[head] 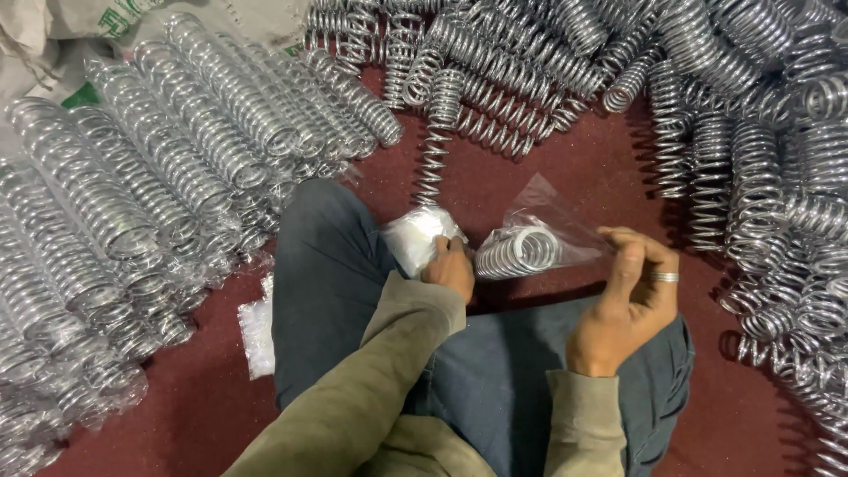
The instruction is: Bagging individual metal springs into small plastic bags.
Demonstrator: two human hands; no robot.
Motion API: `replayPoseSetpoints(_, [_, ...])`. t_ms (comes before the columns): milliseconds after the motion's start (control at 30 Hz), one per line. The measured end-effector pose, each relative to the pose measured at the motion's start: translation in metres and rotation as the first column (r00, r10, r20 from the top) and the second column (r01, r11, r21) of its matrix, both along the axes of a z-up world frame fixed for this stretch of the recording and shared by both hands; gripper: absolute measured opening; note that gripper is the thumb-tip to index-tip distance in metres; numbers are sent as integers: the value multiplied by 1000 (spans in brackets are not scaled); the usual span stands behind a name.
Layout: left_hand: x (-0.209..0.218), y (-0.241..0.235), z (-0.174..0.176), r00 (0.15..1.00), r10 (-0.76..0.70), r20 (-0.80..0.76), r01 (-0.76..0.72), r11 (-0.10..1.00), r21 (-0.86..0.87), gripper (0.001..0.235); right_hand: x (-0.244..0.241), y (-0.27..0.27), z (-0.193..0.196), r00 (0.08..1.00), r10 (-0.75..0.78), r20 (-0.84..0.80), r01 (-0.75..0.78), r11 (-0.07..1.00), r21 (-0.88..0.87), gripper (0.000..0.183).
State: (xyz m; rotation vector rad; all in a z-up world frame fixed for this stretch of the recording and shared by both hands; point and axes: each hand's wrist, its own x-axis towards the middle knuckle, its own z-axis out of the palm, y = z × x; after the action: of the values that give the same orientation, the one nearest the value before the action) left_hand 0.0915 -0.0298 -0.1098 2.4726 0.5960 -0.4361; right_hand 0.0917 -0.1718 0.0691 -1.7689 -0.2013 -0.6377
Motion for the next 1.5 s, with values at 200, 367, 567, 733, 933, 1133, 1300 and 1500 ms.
replayPoseSetpoints(200, [-23,-1,44,898,71,434,57,960,-273,45,-3,0,-85,893,61,-446,120,923,366,5])
replayPoseSetpoints(367, [-22,-1,78,972,-86,218,174,886,-429,52,14,-23,-198,630,72,-773,-408,878,-250,53])
replayPoseSetpoints(567, [17,11,42,971,-198,135,237,882,-408,64,23,-11,-187,550,32,-835,-534,782,-322,68])
replayPoseSetpoints(733, [-10,10,61,969,-245,31,239,903,-358,73,-13,22,-44,444,51,-895,-555,800,-229,100])
replayPoseSetpoints(933, [-74,6,134,918,-81,388,248,881,-402,87,-31,-3,-2,760,236,-605,-527,769,-362,49])
replayPoseSetpoints(1133, [-65,0,134,551,-68,832,352,922,-158,42,-33,0,31,922,333,-197,-382,703,-600,12])
replayPoseSetpoints(1300, [-41,-6,120,466,-75,882,561,795,-229,24,-63,6,31,960,234,-153,-270,641,-718,16])
replayPoseSetpoints(1500, [-49,-29,123,396,-26,918,539,816,-210,10,-49,-6,18,971,-128,-201,-47,725,-687,25])
